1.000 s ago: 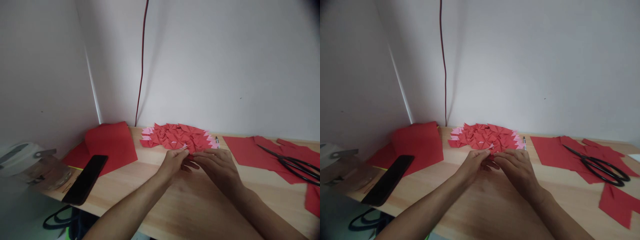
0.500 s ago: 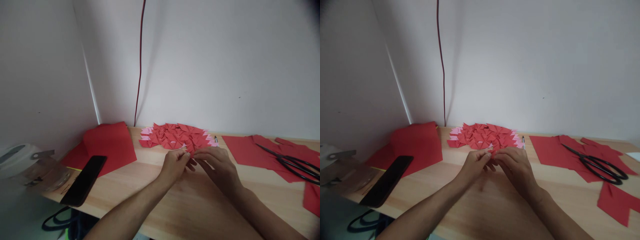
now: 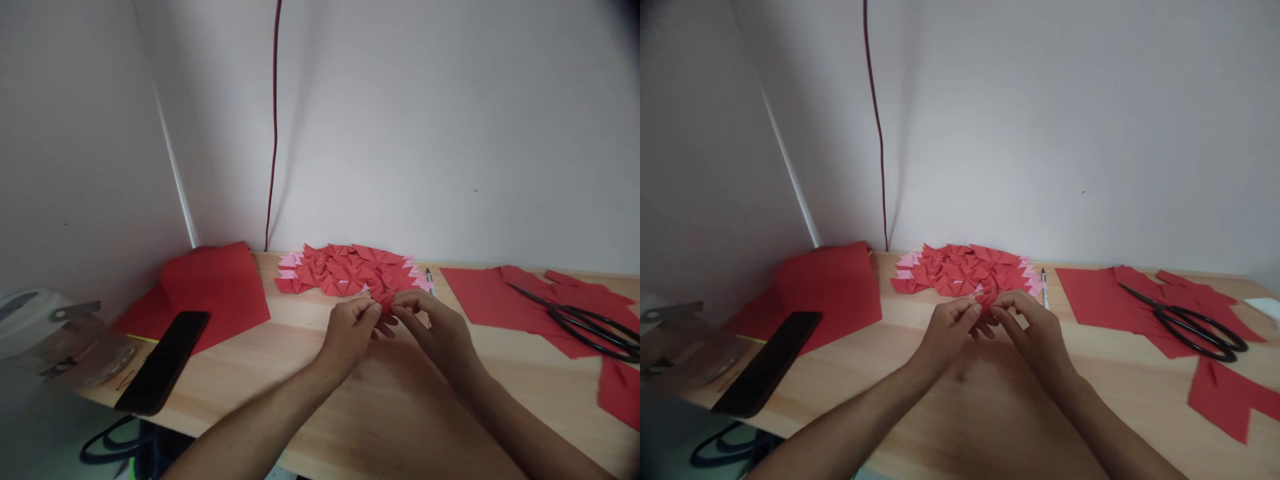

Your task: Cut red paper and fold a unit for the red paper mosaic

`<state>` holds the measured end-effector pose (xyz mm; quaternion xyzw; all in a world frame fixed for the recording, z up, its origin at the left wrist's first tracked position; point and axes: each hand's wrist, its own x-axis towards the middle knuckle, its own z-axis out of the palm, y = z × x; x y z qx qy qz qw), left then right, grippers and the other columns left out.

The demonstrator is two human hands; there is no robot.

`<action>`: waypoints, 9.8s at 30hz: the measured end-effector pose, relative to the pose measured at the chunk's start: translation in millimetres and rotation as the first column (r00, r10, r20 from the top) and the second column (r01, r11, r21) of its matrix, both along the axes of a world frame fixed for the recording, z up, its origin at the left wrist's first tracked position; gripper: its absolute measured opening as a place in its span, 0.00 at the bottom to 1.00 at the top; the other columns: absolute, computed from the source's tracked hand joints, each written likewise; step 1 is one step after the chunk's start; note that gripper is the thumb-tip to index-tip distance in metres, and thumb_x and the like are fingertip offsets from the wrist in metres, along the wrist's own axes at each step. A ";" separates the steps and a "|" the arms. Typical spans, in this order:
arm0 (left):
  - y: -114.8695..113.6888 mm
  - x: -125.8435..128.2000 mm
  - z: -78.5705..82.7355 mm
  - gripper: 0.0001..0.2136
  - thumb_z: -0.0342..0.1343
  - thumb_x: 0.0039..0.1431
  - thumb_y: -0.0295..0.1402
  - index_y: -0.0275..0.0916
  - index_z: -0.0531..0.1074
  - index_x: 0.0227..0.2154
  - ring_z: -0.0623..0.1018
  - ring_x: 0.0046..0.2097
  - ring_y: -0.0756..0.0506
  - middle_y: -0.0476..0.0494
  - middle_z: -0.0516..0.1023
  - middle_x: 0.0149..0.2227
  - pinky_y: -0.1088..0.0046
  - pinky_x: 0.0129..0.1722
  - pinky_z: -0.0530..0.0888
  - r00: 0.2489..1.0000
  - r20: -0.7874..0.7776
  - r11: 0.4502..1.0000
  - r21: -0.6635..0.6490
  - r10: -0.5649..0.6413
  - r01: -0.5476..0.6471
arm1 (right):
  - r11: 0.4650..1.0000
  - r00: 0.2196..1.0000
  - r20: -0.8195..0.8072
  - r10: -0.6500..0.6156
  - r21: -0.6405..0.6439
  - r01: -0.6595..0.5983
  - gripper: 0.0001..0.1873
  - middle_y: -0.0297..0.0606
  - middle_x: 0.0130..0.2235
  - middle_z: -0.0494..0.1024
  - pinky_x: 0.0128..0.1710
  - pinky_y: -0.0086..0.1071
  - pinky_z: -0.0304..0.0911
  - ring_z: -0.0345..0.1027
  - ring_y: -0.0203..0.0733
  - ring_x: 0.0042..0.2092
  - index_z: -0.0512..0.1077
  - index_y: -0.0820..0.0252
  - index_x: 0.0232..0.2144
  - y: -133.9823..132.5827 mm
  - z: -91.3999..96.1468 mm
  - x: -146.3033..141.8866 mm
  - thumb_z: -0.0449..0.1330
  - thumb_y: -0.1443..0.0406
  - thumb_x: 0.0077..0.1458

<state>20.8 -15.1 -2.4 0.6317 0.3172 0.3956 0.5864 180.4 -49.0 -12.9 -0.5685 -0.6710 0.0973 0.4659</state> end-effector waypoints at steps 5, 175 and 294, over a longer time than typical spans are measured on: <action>-0.4 -0.4 0.7 0.13 0.47 0.62 0.36 0.34 0.72 0.29 0.77 0.29 0.50 0.42 0.79 0.30 0.77 0.28 0.69 0.999 -0.036 0.998 0.055 0.014 -0.012 | 0.994 0.999 -0.040 -0.022 -0.105 0.017 0.07 0.30 0.29 0.74 0.31 0.29 0.59 0.64 0.36 0.30 0.70 0.55 0.29 -0.5 3.4 -0.8 0.57 0.60 0.57; 5.8 0.7 -20.2 0.12 0.48 0.52 0.30 0.38 0.63 0.14 0.68 0.23 0.51 0.51 0.67 0.16 0.76 0.27 0.64 0.954 -0.282 0.993 0.084 0.099 -0.078 | 0.853 0.942 -0.316 0.115 -0.455 -0.257 0.22 0.31 0.21 0.64 0.22 0.29 0.52 0.57 0.35 0.24 0.62 0.57 0.23 7.9 -14.1 -2.7 0.51 0.47 0.56; -5.8 5.3 -8.3 0.10 0.56 0.52 0.35 0.32 0.78 0.26 0.75 0.24 0.49 0.42 0.78 0.26 0.74 0.27 0.72 0.996 0.087 0.957 -0.289 0.034 -0.007 | 0.916 0.833 -0.554 0.018 -0.324 -0.235 0.15 0.32 0.27 0.70 0.29 0.29 0.60 0.64 0.36 0.29 0.66 0.57 0.29 5.9 -2.8 -2.1 0.63 0.53 0.49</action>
